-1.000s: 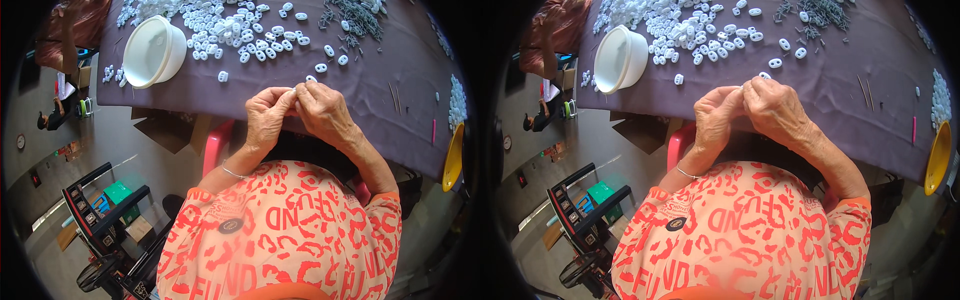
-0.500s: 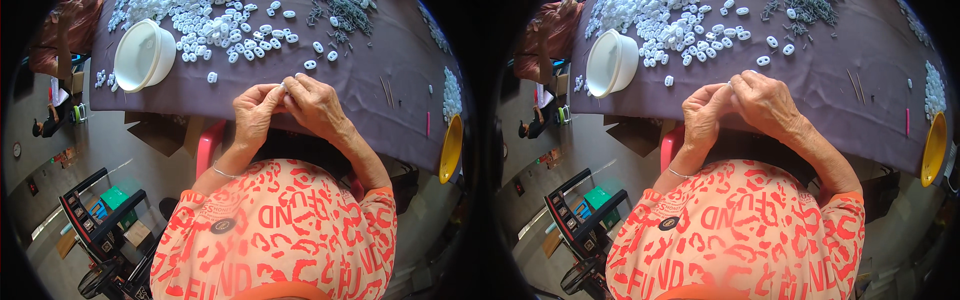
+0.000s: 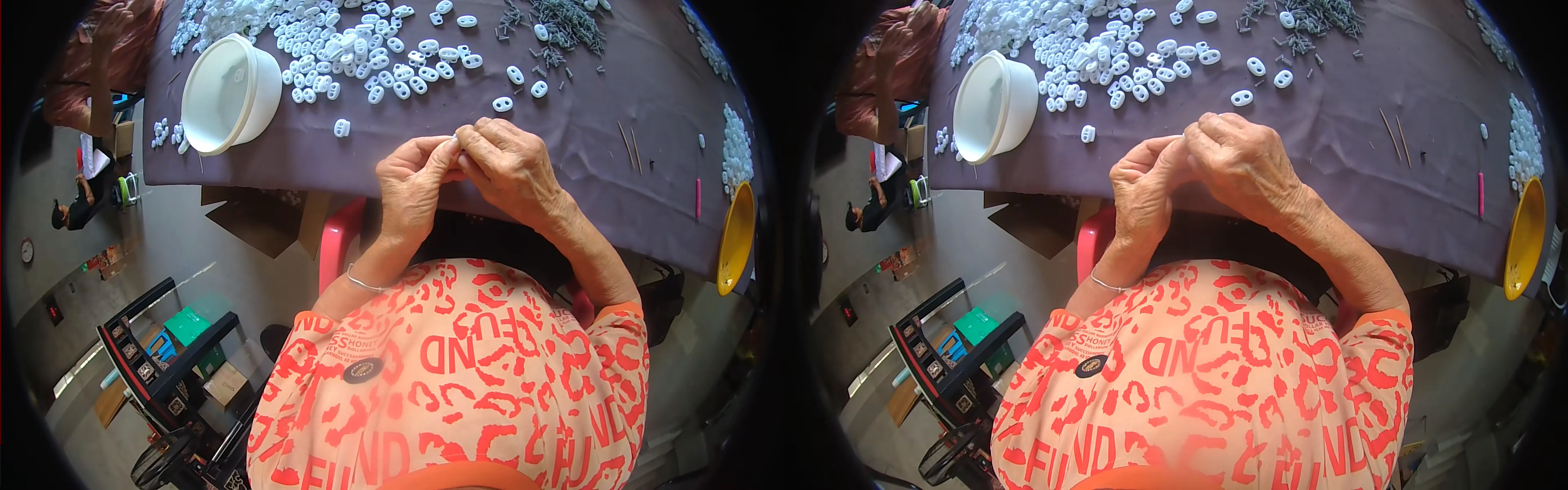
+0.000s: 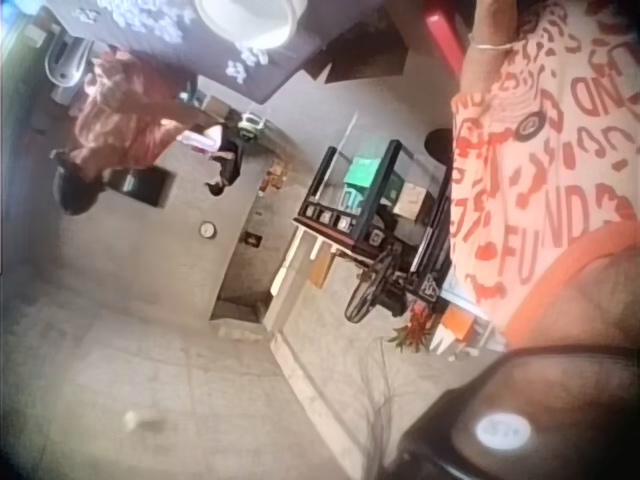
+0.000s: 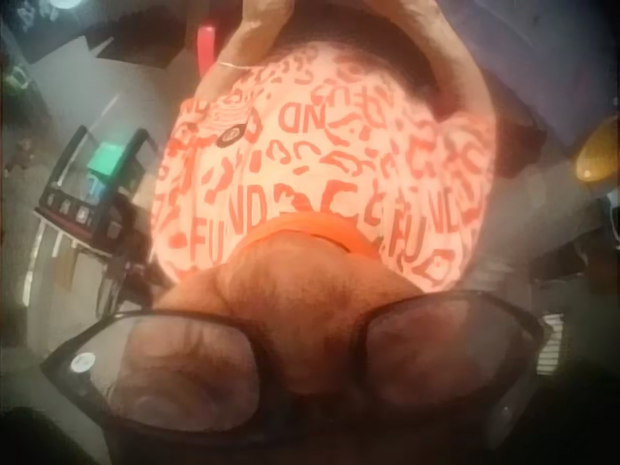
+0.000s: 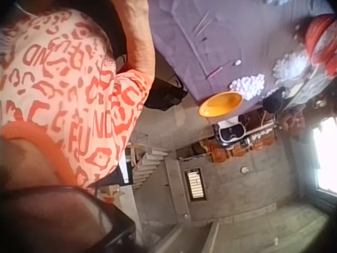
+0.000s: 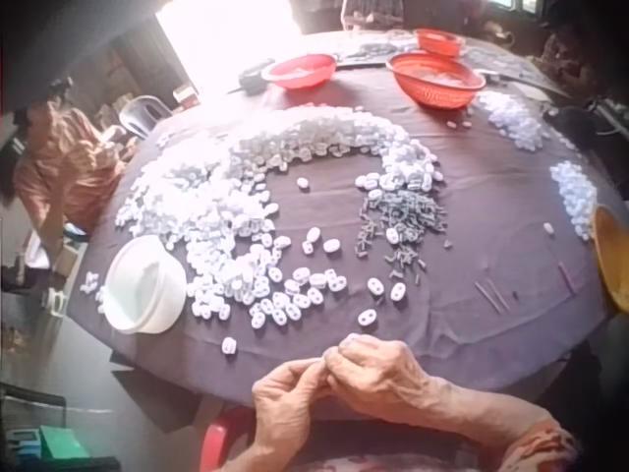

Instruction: The person puts on eyeglasses, sorts plastic parts and springs on the table, and assembles the plastic components by hand.

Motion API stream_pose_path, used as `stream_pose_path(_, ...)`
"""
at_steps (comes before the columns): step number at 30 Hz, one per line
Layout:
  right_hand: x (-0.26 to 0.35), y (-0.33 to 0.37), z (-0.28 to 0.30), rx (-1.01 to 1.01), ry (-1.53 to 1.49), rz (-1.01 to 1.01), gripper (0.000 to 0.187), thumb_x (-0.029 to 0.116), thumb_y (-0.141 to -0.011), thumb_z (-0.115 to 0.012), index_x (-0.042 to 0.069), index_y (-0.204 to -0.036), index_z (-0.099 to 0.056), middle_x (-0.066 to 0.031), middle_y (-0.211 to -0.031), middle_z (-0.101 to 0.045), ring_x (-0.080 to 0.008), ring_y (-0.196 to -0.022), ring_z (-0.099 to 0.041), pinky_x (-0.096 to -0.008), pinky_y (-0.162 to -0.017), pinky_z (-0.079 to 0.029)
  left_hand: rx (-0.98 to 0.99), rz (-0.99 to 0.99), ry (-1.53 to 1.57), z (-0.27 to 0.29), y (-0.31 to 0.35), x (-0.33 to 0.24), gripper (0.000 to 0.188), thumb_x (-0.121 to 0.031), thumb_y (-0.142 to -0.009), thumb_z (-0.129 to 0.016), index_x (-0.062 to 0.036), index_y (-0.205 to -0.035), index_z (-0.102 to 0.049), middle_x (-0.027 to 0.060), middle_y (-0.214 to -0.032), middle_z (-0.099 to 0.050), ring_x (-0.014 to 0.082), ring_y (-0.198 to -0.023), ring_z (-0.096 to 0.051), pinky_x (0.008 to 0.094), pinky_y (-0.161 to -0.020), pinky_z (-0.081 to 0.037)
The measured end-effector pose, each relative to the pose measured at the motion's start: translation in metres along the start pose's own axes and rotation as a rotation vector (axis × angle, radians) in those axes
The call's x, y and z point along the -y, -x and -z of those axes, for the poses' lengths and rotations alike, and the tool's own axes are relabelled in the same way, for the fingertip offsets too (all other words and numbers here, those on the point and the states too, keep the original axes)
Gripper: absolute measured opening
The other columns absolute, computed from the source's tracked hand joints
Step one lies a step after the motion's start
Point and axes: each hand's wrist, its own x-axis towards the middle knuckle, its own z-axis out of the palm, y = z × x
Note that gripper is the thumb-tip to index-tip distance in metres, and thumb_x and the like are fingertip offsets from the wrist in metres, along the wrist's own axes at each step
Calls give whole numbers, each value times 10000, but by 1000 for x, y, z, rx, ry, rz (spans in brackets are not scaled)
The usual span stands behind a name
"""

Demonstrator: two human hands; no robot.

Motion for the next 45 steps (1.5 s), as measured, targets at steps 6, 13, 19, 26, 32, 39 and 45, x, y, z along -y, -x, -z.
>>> stream_pose_path(6, -2, 3, -4, -28, -16, 26, 255, 8, -675, -653, -31, -914, -571, -116, -775, -559, -253, -679, -576, -335, -599, -482, -11, -12, -3, -1, 1, 2, 143, -97, -862, -599, 39, -901, -622, 74, -814, -644, 103, -689, -613, 220, -642, -529)
stream_pose_path(13, 1, 4, -4, -27, -23, 17, 230, 1, -680, -644, -31, -894, -567, -130, -779, -553, -272, -670, -570, -346, -592, -479, -19, -22, 21, -1, 2, 2, 133, -85, -858, -601, 41, -897, -621, 76, -817, -643, 102, -689, -611, 220, -639, -530)
stream_pose_path(19, 1, 4, -4, -49, -21, 19, 232, -1, -678, -641, -15, -898, -568, -129, -782, -544, -277, -663, -569, -346, -582, -477, -13, 2, 8, -3, 1, 1, 129, -82, -856, -605, 40, -892, -620, 76, -818, -642, 102, -699, -609, 222, -647, -532)
stream_pose_path(26, -9, -4, 19, 173, -392, -180, 188, 30, -760, -632, -12, -935, -576, -63, -742, -514, -121, -588, -519, -229, -517, -418, 51, 92, -38, -1, -1, -5, 179, -143, -859, -613, 28, -914, -615, 77, -827, -650, 122, -721, -630, 237, -651, -525)
stream_pose_path(32, -14, -6, 17, 196, -676, -544, 130, 113, -844, -600, -6, -894, -618, 13, -714, -537, -49, -583, -479, -181, -511, -383, 76, 121, -24, 0, -2, -6, 185, -153, -855, -619, 24, -911, -616, 84, -830, -655, 137, -729, -637, 245, -644, -519)
stream_pose_path(39, -21, -12, 24, 96, -872, -795, 160, 163, -836, -628, 4, -850, -631, 20, -603, -528, -31, -488, -452, -174, -429, -354, 57, 134, -91, -1, -1, -9, 183, -144, -853, -620, 35, -889, -607, 92, -808, -647, 150, -710, -635, 242, -633, -516)
stream_pose_path(45, -26, -7, 23, 49, -966, -890, 167, 171, -829, -643, 6, -850, -628, -1, -598, -541, -45, -461, -465, -177, -399, -348, 39, 100, -216, -6, -3, -13, 138, -105, -843, -624, 10, -917, -610, 77, -802, -641, 136, -696, -627, 234, -613, -509)
